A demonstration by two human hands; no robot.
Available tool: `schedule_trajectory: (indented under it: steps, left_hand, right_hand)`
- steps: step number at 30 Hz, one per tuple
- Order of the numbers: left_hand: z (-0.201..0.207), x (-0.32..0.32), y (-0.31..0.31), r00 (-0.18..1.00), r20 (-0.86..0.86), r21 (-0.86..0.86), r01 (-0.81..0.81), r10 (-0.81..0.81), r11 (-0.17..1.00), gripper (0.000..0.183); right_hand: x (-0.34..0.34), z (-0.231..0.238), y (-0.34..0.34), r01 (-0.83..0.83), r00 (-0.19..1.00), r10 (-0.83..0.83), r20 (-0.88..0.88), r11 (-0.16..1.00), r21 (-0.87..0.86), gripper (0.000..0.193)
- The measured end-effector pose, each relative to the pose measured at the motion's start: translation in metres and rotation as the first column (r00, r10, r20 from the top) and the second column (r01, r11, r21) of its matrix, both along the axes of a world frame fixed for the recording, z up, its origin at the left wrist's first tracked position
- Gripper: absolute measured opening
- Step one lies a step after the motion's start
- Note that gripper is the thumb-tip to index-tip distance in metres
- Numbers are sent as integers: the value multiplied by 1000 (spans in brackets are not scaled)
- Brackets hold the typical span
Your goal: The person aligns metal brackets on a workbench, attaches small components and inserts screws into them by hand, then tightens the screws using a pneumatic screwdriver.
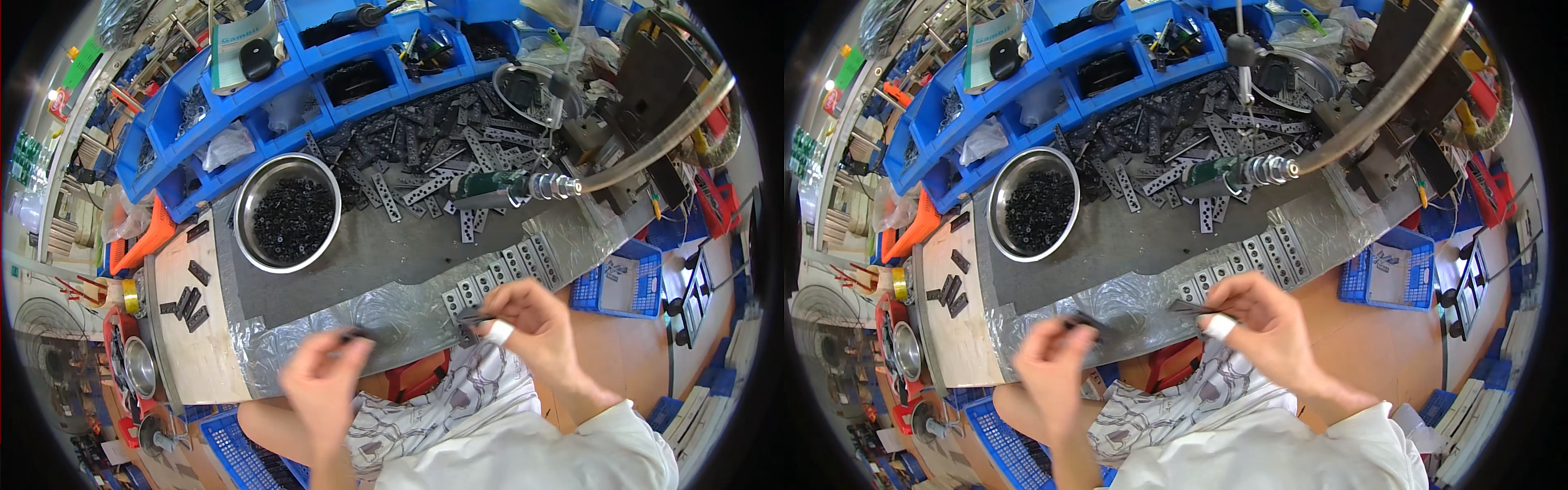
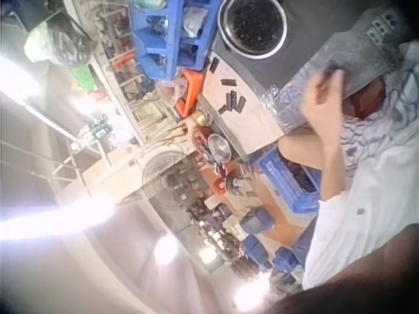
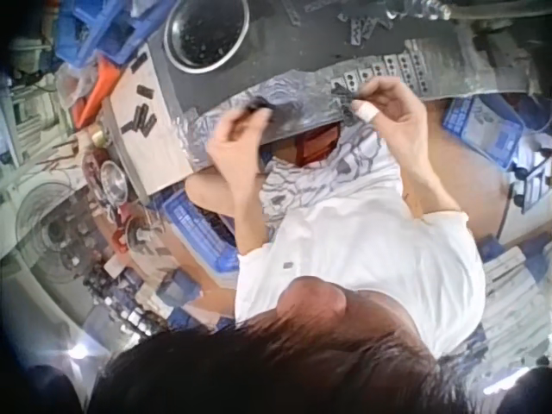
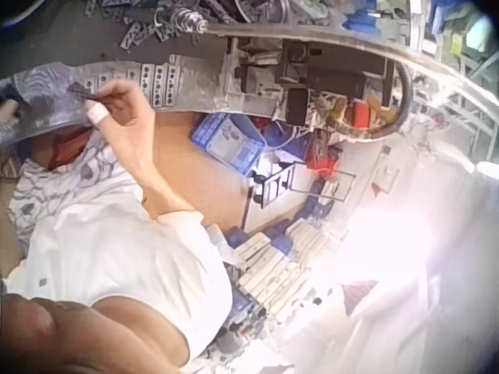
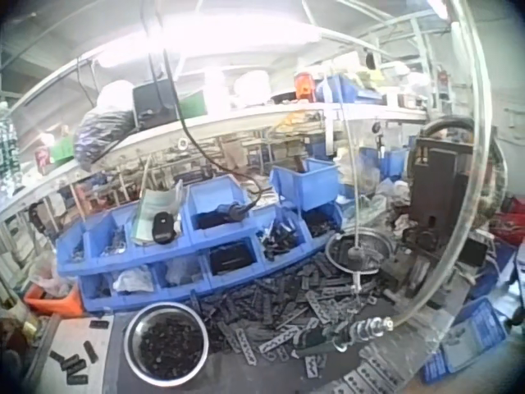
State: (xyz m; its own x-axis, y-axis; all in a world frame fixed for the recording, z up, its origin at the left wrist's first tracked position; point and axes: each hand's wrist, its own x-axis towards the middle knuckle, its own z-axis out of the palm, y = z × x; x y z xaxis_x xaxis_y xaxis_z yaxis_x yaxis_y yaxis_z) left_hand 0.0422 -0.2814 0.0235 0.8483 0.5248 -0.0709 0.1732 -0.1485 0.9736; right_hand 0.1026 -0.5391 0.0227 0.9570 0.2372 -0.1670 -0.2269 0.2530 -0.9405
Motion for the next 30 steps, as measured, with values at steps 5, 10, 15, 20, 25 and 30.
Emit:
schedule_trajectory:
  steps: [5, 10, 15, 20, 25, 30]
  left_hand:
    - [-26, -12, -73, 981, 154, -253, 154, -117, 955, 31]
    - [-36, -8, -89, 960, 224, -281, 228, -167, 932, 24]
    - [-33, 0, -66, 855, 268, 278, 373, -445, 885, 24]
    - [-80, -12, -20, 796, 163, 865, 169, -583, 472, 29]
    - [-82, -16, -51, 801, 56, 805, 317, -597, 501, 46]
    - [-52, 11, 3, 866, 211, 809, 105, -453, 578, 15]
  right_hand:
    - [-12, -29, 17, -77, 963, 115, 245, 984, -160, 18]
    - [-25, -40, 7, -62, 993, 66, 100, 997, -43, 31]
    - [12, -18, -24, -256, 935, 324, 147, 899, -356, 32]
    - [100, -15, -61, 251, 872, 158, 463, 667, -701, 26]
    - [174, -59, -81, 533, 676, 298, 674, 434, -726, 28]
    - [179, -56, -103, 445, 749, 330, 575, 393, -805, 26]
